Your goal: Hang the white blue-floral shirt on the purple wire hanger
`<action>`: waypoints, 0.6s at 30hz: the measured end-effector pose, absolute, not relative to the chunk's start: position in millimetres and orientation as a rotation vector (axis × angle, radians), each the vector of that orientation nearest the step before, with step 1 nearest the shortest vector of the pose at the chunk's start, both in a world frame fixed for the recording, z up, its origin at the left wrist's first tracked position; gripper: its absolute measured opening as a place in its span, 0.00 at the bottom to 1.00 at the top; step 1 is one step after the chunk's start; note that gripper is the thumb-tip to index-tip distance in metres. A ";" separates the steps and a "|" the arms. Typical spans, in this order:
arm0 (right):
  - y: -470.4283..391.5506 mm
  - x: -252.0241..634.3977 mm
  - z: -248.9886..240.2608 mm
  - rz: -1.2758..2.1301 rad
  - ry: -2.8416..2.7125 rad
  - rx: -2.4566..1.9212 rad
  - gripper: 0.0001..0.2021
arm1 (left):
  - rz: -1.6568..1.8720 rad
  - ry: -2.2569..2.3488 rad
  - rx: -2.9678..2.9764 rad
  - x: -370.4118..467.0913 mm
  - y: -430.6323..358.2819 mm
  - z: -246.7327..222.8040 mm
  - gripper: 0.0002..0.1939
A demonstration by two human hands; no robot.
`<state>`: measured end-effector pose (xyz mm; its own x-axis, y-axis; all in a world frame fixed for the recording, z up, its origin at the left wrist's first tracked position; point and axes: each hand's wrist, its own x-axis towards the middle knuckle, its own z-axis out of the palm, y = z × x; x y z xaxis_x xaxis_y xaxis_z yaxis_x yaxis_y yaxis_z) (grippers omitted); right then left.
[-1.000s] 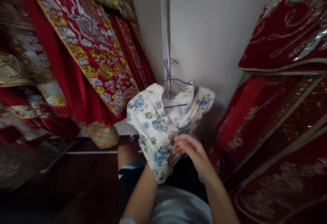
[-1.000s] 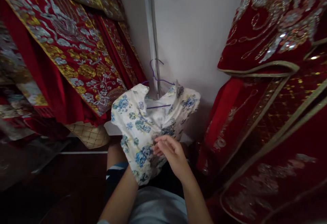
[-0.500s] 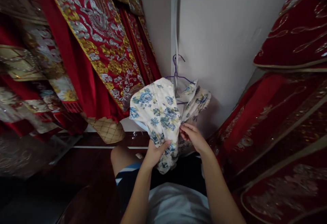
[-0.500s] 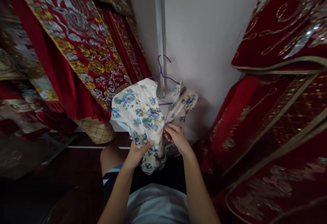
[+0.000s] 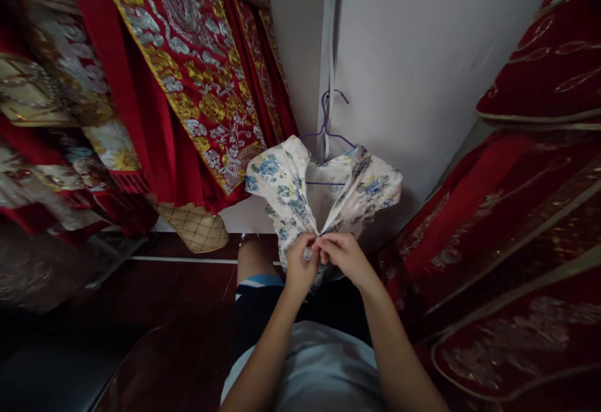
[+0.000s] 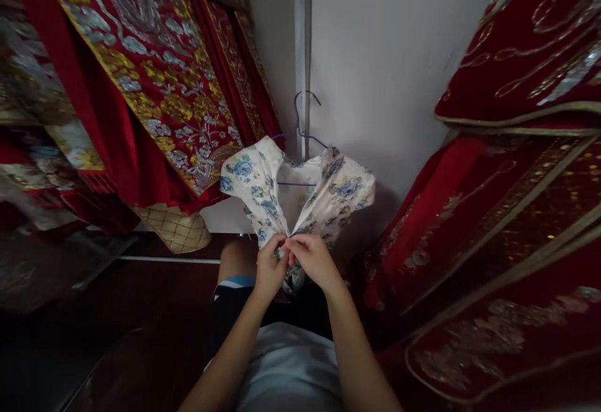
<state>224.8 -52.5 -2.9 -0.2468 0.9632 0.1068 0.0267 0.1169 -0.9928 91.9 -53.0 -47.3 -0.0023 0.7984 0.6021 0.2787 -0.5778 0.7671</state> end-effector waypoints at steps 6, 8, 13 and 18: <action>-27.9 234.2 27.1 1.313 -1.225 -1.027 0.15 | 1.486 1.095 1.947 103.4 -52.5 -44.5 0.05; -3.1 236.8 55.3 1.277 -1.232 -0.995 0.13 | 1.403 1.126 1.991 105.0 -49.2 -41.3 0.06; 54.7 235.8 116.0 1.121 -1.196 -0.925 0.11 | 1.062 1.228 2.202 112.2 -39.8 -38.2 0.09; 60.2 229.8 116.1 1.063 -1.206 -0.888 0.10 | 0.932 1.205 2.323 111.1 -31.0 -31.0 0.07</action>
